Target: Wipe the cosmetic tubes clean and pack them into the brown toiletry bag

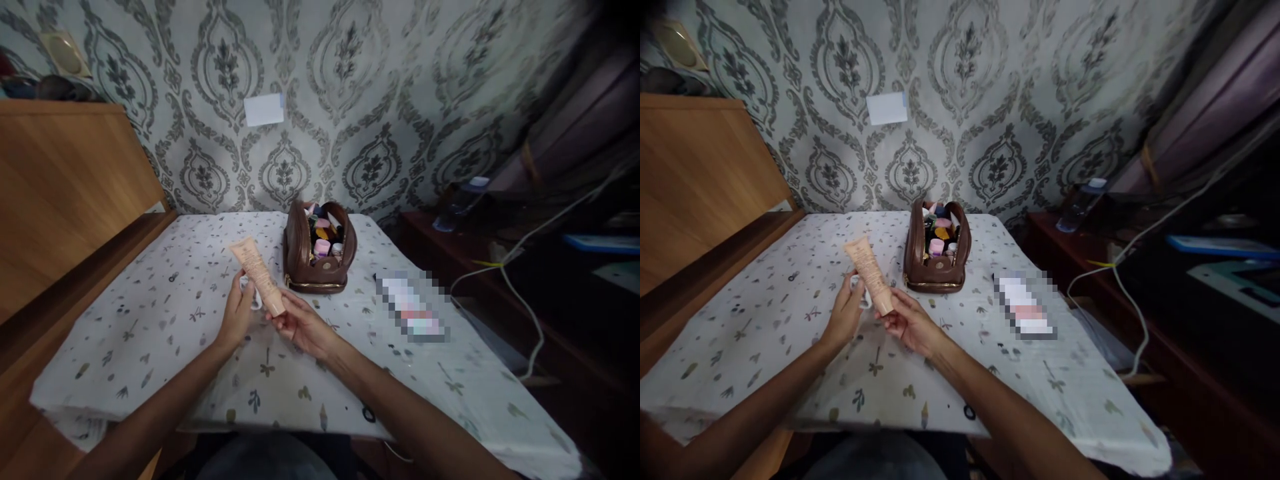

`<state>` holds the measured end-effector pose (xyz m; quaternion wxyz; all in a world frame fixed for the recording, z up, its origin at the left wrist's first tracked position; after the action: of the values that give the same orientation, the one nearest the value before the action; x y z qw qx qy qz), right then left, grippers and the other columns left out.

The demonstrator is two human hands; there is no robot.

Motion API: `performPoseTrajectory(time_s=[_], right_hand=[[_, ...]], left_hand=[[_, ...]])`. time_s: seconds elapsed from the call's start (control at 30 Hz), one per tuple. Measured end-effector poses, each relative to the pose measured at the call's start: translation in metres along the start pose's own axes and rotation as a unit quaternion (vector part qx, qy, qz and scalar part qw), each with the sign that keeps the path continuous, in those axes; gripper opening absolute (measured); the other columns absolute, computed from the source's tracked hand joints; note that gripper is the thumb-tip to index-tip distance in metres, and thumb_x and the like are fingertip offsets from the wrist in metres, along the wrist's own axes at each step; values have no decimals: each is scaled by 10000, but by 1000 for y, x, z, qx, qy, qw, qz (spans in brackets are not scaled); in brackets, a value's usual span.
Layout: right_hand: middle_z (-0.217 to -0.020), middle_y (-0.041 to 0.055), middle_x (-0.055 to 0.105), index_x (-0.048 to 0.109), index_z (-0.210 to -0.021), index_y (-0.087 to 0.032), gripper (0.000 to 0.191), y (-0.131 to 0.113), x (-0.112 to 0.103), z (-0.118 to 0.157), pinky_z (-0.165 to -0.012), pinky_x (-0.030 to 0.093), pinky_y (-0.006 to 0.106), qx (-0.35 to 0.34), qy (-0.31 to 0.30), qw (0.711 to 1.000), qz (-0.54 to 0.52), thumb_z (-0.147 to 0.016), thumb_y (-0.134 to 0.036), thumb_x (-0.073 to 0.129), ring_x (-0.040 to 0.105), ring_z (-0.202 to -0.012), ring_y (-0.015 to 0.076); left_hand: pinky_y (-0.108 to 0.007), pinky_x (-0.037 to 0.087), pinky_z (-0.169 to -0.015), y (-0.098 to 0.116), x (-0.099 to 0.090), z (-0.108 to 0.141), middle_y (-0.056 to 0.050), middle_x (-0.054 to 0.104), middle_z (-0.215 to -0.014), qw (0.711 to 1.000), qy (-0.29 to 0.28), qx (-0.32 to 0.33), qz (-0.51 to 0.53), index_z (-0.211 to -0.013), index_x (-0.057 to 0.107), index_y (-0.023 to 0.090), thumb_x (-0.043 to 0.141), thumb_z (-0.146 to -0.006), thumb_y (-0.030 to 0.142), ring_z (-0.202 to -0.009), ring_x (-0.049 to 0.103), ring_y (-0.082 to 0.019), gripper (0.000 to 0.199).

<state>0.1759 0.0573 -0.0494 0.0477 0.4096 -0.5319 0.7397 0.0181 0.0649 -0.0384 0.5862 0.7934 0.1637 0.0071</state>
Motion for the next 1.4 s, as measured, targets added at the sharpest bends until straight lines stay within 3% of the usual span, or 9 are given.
performPoseTrajectory(time_s=[0.17,0.37,0.47,0.67,0.8,0.93,1.03,1.17,1.4], right_hand=[[-785,33,717,559,-1232,-228,673,5,-2,0,-500,308,186,7,-7,998,59,-712,-576,806,556,-565,97],[-795,-4,653,529,-1312,-224,713,10,-3,-2,-511,373,201,-62,-24,979,194,-766,-630,742,569,-588,104],[-808,-18,600,489,-1360,-242,720,15,-3,-4,-517,411,212,-104,-26,961,254,-806,-659,686,586,-596,112],[-888,18,632,335,-1525,-295,738,13,0,5,-542,474,257,-212,13,917,337,-903,-594,596,589,-663,155],[-712,-39,589,366,-1525,-282,700,7,-1,11,-544,462,260,-186,61,878,436,-909,-500,616,497,-551,134],[-690,-62,575,430,-1489,-268,729,-12,2,14,-599,437,248,-200,61,840,501,-824,-365,714,519,-602,133],[-868,-16,635,513,-1419,-268,682,-29,4,17,-636,449,248,-221,22,852,475,-775,-299,736,564,-723,148],[-1044,48,628,609,-1296,-248,491,-40,1,16,-631,453,241,-241,21,895,375,-859,-468,649,572,-872,176],[-919,34,621,652,-1141,-213,504,-38,8,10,-578,437,230,-237,104,904,342,-846,-622,639,538,-785,158]], left_hand=[[-212,461,-614,4,-11,-25,21,575,-765,978,92,-101,156,-1018,610,212,583,-886,624,-694,575,-129,433],[-241,494,-648,27,-15,-44,-63,698,-979,959,119,-116,231,-1104,597,201,633,-829,622,-946,674,-212,504],[-246,509,-622,33,-1,-28,-82,692,-1015,967,84,-105,215,-1143,573,201,597,-830,688,-927,687,-220,580],[-279,556,-681,31,29,19,-9,656,-940,987,-112,-67,96,-1197,486,239,689,-826,525,-825,679,-185,511],[-343,545,-906,29,26,26,-50,658,-1081,987,-156,-22,32,-1255,474,233,611,-892,467,-1041,656,-218,453],[-353,532,-931,35,18,19,-76,663,-1121,980,-200,12,-9,-1297,476,223,599,-902,463,-1062,652,-237,478],[-306,555,-709,42,14,13,-38,674,-925,971,-239,16,-26,-1336,463,219,616,-885,488,-813,673,-214,547],[-247,392,-431,47,16,7,64,549,-601,960,-278,-17,-27,-1307,475,204,601,-866,562,-440,473,-139,582],[-276,451,-517,45,26,5,-3,639,-686,975,-220,-8,-14,-1007,577,219,527,-890,625,-592,603,-197,426]])
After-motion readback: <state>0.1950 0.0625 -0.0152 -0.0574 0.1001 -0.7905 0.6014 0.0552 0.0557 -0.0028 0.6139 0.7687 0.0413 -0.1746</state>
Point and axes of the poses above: each hand's wrist, its own z-axis away from the middle knuckle, its own x-axis out of the palm, y = z × x, the point moved 3 cm from there along -z, towards the middle knuckle
